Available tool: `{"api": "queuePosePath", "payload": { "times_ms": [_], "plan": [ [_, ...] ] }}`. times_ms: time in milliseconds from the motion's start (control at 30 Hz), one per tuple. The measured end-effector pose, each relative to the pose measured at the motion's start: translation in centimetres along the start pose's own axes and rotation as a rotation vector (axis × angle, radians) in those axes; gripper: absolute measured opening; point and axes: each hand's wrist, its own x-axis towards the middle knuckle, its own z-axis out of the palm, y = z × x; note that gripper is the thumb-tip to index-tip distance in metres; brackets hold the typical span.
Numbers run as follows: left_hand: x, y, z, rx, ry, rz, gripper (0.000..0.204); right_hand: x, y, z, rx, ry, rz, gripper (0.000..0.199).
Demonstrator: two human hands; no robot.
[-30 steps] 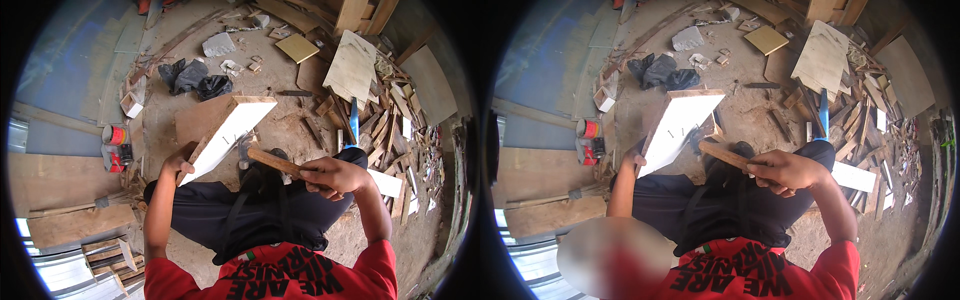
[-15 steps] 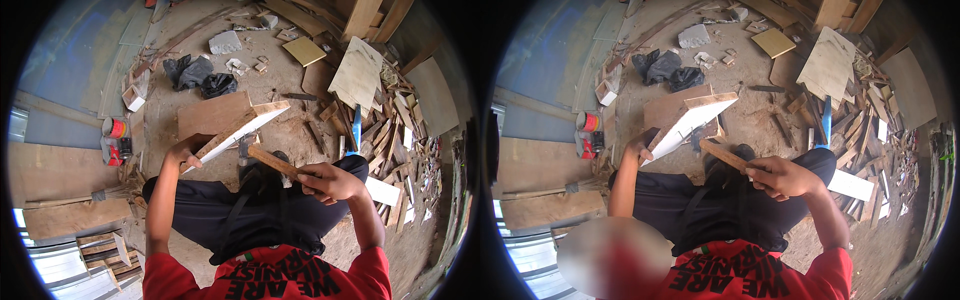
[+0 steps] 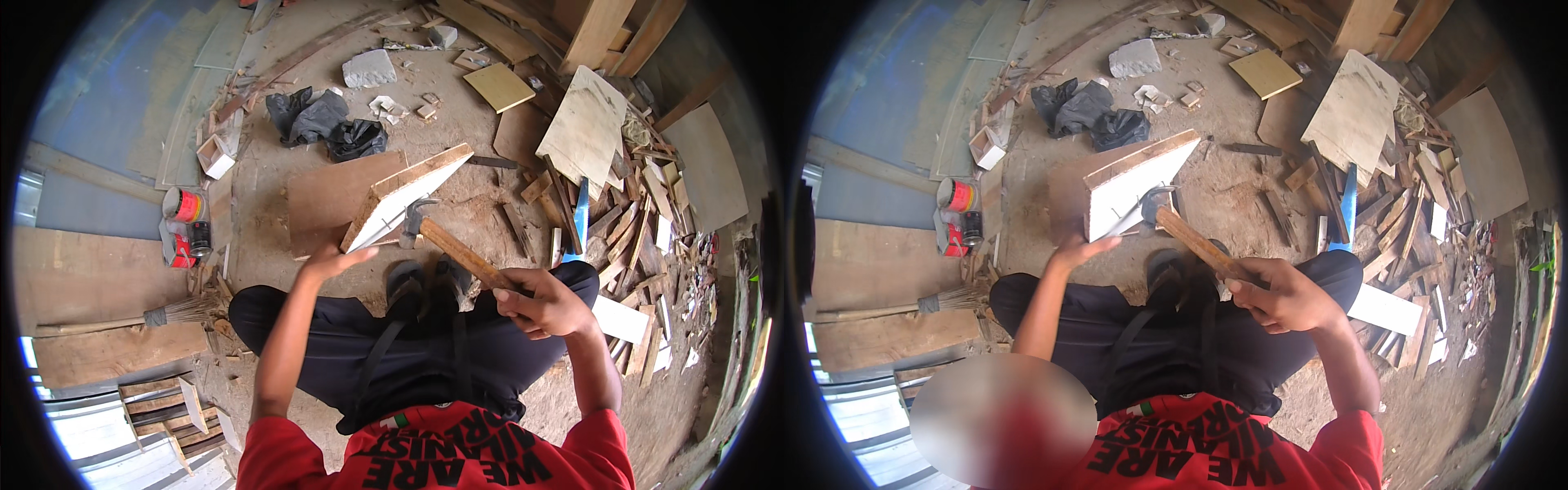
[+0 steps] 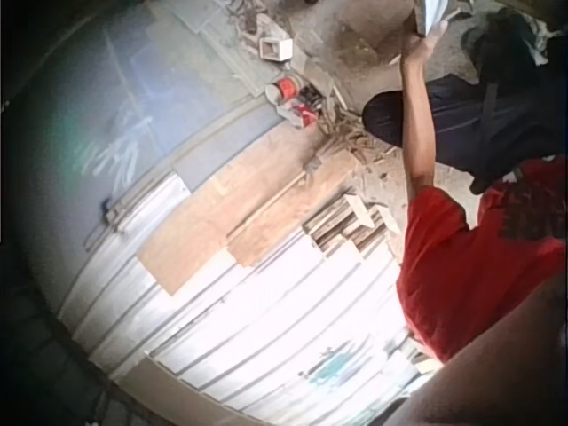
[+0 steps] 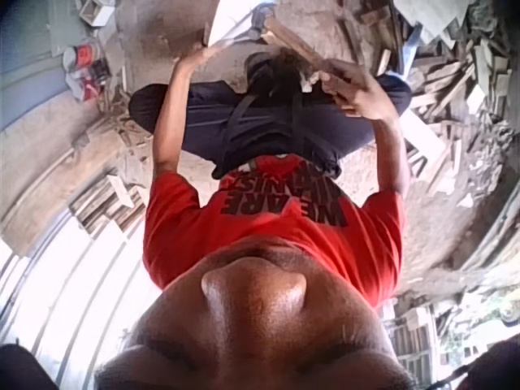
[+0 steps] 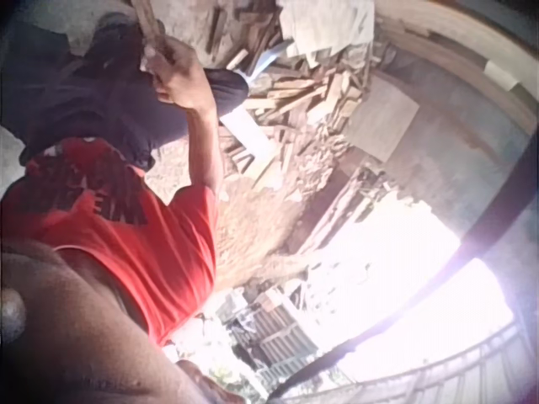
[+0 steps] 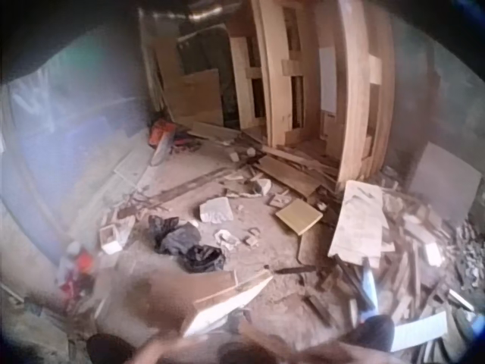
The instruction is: The person sits on the floor and repeatedly strikes a white rectangular tile with a hammer. They rotate the tile to hit different areas and occasionally lift it to inspect the surface. The person places the tile down and continues hammering until the end of the clip.
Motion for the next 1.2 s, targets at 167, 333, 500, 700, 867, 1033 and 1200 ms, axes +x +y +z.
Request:
{"api": "queuePosePath", "payload": {
  "times_ms": [167,333,500,700,867,1033,1200],
  "plan": [
    [0.9,-1.0,3.0,0.037,0.318,0.174,0.048,0.7,1.7,0.4,-0.041,0.081,0.007,0.028],
    [1.4,-1.4,4.2,-0.034,0.389,0.172,0.050,2.9,4.4,3.1,0.107,0.133,-0.126,0.023],
    [4.7,-0.3,8.7,-0.846,0.594,-0.082,0.057,8.5,7.4,5.1,0.071,0.334,-0.380,0.030],
    [4.4,-2.0,2.6,0.107,0.859,0.010,0.041,9.3,10.9,3.8,-0.101,0.466,-0.472,0.034],
    [6.0,-5.2,-0.2,0.599,0.849,0.106,0.046,10.7,14.9,-0.1,-0.283,0.624,-0.474,0.027],
    [7.0,-9.5,0.3,0.941,0.751,0.221,0.058,13.4,14.4,-7.7,-0.745,0.920,-0.474,0.030],
    [8.6,-9.9,2.8,1.112,0.649,0.235,0.073,18.0,18.1,-14.8,-0.992,0.956,-0.374,0.024]
  ]
}}
